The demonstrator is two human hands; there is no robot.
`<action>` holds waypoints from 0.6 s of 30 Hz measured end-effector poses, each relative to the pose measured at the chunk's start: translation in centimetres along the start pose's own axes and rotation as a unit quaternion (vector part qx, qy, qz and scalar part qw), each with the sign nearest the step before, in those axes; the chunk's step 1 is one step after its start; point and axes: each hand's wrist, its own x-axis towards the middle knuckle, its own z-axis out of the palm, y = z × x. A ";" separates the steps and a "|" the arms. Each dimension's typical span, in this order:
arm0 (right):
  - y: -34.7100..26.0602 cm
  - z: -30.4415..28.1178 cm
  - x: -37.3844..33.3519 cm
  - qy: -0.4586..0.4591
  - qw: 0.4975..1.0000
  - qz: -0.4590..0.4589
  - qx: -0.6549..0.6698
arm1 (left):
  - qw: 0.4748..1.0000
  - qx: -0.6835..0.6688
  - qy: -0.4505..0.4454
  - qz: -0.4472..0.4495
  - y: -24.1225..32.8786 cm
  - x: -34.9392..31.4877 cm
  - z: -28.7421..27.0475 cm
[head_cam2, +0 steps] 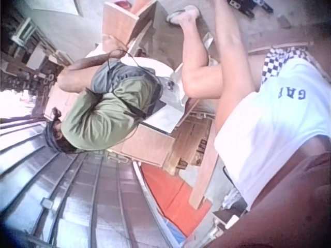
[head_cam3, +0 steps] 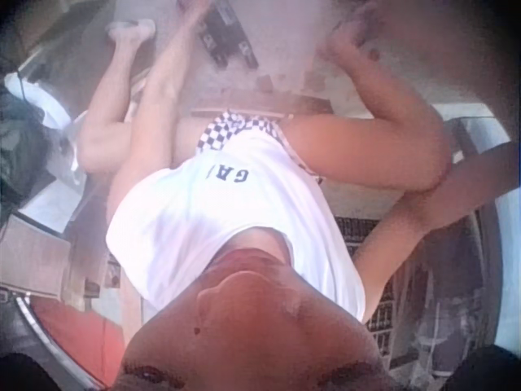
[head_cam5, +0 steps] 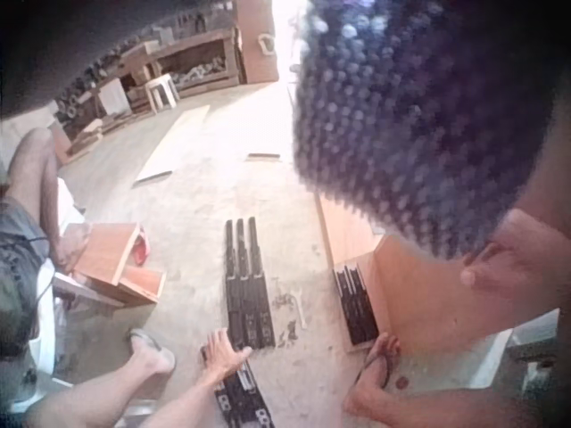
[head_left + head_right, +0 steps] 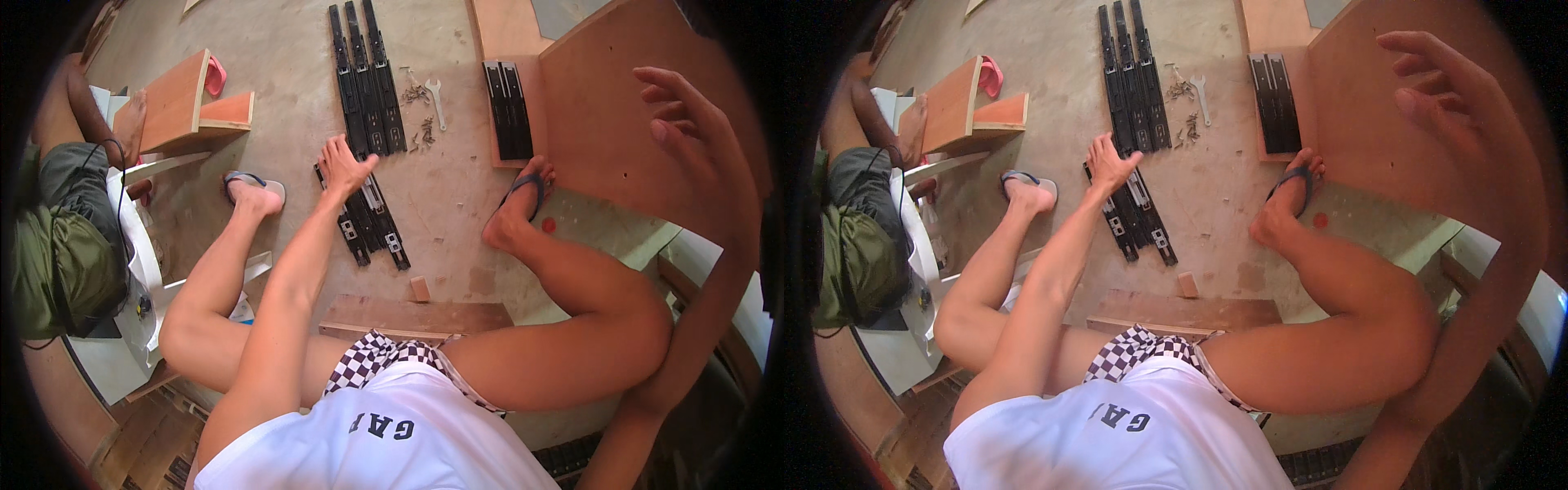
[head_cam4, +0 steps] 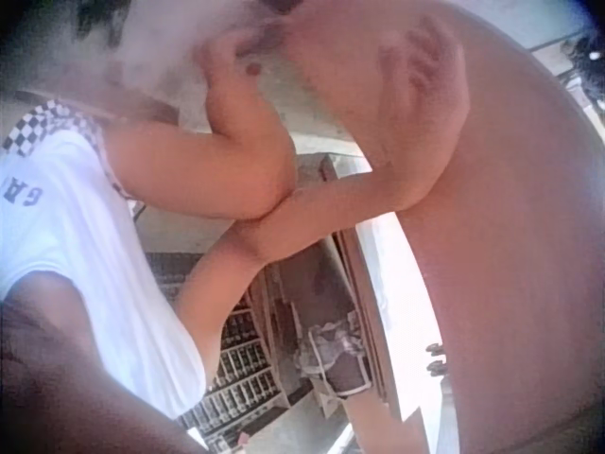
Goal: The person sits on the floor and handles several long black metal hardware pieces, likely drawer slides or door locks. They pick up individual pieces, turn them over, and inspect the internal mechanisms and mounting holes before placing them back down.
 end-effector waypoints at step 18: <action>3.6 0.2 1.4 -0.092 0.995 -0.017 0.043 | 0.973 0.035 -0.114 -0.198 0.4 -5.0 -1.8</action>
